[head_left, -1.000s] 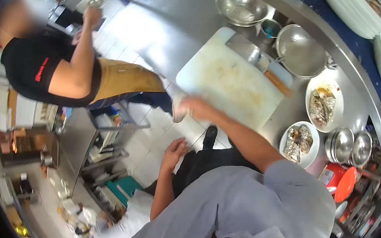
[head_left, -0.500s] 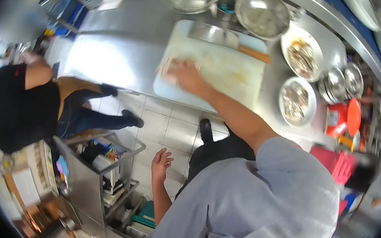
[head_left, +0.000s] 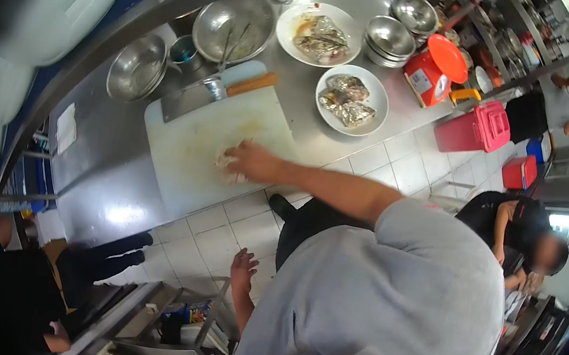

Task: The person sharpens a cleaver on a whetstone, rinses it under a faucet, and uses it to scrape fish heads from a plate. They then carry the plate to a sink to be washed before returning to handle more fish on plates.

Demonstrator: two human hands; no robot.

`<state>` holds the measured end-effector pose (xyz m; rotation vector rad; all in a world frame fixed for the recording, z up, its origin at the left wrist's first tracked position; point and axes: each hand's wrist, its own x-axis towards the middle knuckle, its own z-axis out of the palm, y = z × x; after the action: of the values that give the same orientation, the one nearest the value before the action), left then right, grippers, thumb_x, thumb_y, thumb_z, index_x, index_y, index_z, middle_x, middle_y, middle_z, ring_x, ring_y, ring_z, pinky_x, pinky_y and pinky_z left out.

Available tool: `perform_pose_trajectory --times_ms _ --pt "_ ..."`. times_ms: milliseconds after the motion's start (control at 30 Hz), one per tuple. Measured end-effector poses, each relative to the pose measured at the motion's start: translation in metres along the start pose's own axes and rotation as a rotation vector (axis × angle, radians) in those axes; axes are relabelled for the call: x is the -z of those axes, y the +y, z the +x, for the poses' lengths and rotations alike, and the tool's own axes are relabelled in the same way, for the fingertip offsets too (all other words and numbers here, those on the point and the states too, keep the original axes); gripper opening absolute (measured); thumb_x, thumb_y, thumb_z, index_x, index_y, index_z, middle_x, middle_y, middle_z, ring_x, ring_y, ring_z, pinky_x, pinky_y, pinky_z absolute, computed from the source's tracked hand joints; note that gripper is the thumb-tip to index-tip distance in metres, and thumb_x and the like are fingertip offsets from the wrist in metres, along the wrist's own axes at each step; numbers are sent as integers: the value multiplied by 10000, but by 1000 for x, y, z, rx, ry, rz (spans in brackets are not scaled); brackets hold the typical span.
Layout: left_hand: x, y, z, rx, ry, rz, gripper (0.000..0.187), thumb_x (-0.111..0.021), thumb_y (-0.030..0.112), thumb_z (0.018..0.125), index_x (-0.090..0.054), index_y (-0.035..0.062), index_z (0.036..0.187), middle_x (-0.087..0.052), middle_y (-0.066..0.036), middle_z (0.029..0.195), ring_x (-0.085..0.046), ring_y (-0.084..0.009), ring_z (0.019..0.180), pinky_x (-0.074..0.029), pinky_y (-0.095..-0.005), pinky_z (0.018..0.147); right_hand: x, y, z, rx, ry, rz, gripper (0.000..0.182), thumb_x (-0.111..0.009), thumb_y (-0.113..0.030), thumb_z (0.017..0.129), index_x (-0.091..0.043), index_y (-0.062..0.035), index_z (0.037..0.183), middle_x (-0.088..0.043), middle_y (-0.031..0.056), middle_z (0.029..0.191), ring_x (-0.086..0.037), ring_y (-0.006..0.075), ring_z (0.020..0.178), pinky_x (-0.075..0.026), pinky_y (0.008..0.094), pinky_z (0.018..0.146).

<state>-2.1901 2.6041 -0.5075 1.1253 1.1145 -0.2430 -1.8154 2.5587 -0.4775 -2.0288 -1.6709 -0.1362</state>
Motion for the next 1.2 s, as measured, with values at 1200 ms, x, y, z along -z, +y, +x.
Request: perform_pose_trajectory --times_ms 1200 --pt "-38 -2 -39 -258 55 761 363 -546 283 931 -652 3 1137 -702 -159 881 -693 -245 797 -522 -355 676 45 -111 101 60 -75 190 348 -669 -190 777 -641 -139 1120 -558 138 1288 -498 369 1203 -481 492 911"
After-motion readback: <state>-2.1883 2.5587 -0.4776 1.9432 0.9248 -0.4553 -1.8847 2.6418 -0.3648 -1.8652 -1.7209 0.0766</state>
